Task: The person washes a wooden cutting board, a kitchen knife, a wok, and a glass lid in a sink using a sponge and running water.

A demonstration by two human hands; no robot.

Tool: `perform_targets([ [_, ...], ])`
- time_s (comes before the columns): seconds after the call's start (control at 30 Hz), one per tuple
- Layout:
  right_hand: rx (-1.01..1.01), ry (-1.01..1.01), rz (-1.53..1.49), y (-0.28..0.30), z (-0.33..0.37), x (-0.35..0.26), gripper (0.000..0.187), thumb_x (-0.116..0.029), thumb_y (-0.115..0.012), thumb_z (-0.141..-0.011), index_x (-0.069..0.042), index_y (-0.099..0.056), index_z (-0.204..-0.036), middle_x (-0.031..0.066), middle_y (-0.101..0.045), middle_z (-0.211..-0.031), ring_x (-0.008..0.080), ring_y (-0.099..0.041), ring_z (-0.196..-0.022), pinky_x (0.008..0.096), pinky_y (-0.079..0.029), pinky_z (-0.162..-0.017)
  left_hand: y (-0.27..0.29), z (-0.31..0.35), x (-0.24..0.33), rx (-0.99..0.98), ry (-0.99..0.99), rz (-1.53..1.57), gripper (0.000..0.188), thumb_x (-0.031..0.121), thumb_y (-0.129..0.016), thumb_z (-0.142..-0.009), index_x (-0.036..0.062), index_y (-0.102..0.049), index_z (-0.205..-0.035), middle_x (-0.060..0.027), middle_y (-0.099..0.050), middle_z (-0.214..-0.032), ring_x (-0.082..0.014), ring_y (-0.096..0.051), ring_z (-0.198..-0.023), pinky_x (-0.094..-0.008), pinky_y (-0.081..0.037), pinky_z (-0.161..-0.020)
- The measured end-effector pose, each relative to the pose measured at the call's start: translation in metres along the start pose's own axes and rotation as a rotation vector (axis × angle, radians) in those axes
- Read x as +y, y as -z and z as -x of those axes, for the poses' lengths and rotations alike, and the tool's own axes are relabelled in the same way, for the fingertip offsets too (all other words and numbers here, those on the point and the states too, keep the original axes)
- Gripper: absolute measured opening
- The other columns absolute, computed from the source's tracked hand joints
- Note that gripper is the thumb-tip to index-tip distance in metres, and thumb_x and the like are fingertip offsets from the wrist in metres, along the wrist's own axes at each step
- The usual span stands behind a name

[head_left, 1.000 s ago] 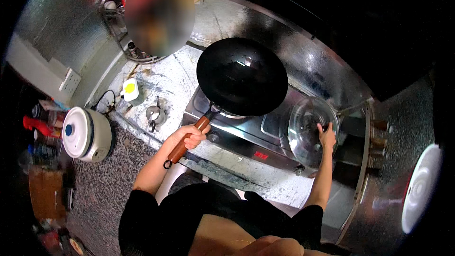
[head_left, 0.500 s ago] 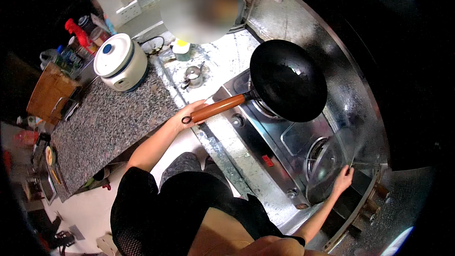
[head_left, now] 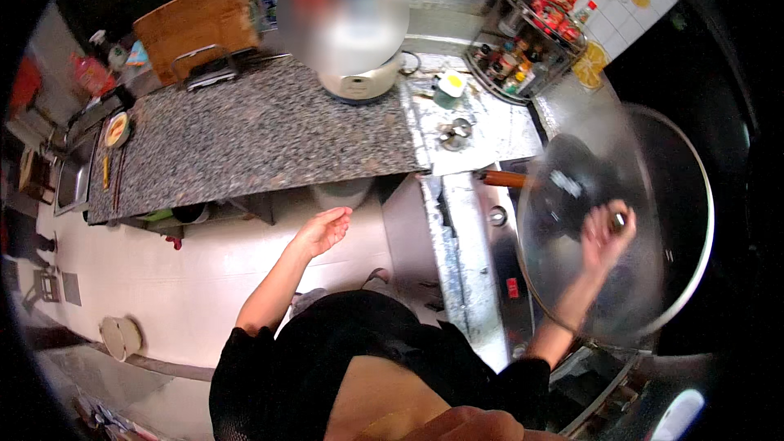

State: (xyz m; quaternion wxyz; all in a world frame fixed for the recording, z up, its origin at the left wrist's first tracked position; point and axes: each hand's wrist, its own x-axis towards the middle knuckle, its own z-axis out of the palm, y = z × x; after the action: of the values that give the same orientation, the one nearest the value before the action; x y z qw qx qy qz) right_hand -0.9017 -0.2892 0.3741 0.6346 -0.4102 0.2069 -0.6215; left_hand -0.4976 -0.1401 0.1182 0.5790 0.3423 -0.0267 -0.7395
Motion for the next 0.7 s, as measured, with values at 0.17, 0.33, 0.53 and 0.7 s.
perform_targets([
  [0.17, -0.363, -0.484, -0.376, -0.15, -0.01, 0.174, 0.026, -0.035, -0.045, -0.081, -0.01, -0.052, -0.077, -0.0014, -0.038, -0.052, 0.0086, -0.036, -0.045, 0.0216, -0.032, -0.041, 0.067, 0.133, 0.039, 0.014, -0.279, 0.142, 0.023, 0.013, -0.051, -0.082, 0.0009, -0.051, -0.101, -0.0046, -0.057, -0.08, -0.01, -0.055, -0.066, -0.0198, -0.047, -0.059],
  [0.33, -0.645, -0.954, -0.635, -0.305, 0.063, 0.325, 0.029, -0.034, -0.042, -0.083, -0.006, -0.052, -0.08, -0.0014, -0.033, -0.05, 0.0087, -0.03, -0.044, 0.0219, -0.027, -0.041, 0.121, 0.259, 0.061, 0.019, -0.556, 0.156, 0.034, 0.015, -0.053, -0.081, 0.0014, -0.045, -0.111, -0.0073, -0.055, -0.096, -0.0122, -0.055, -0.082, -0.0217, -0.045, -0.07],
  [0.53, -0.942, -1.424, -0.789, -0.457, 0.158, 0.448, 0.033, -0.033, -0.039, -0.084, -0.003, -0.053, -0.084, -0.0014, -0.027, -0.048, 0.0087, -0.023, -0.043, 0.0223, -0.021, -0.041, 0.17, 0.352, 0.105, -0.088, -0.812, 0.125, 0.062, 0.021, -0.055, -0.079, 0.0028, -0.022, -0.128, -0.0114, -0.034, -0.125, -0.0228, -0.04, -0.109, -0.0305, -0.037, -0.088],
  [0.7, -0.535, -1.779, -0.329, -0.55, 0.235, 0.543, 0.032, -0.031, -0.038, -0.083, -0.002, -0.053, -0.08, -0.0017, -0.024, -0.046, 0.0086, -0.023, -0.043, 0.022, -0.02, -0.041, 0.226, 0.413, 0.135, -0.064, -0.984, 0.309, 0.066, 0.018, -0.055, -0.078, 0.0055, -0.015, -0.13, -0.0142, -0.031, -0.127, -0.0276, -0.04, -0.111, -0.0346, -0.037, -0.088],
])
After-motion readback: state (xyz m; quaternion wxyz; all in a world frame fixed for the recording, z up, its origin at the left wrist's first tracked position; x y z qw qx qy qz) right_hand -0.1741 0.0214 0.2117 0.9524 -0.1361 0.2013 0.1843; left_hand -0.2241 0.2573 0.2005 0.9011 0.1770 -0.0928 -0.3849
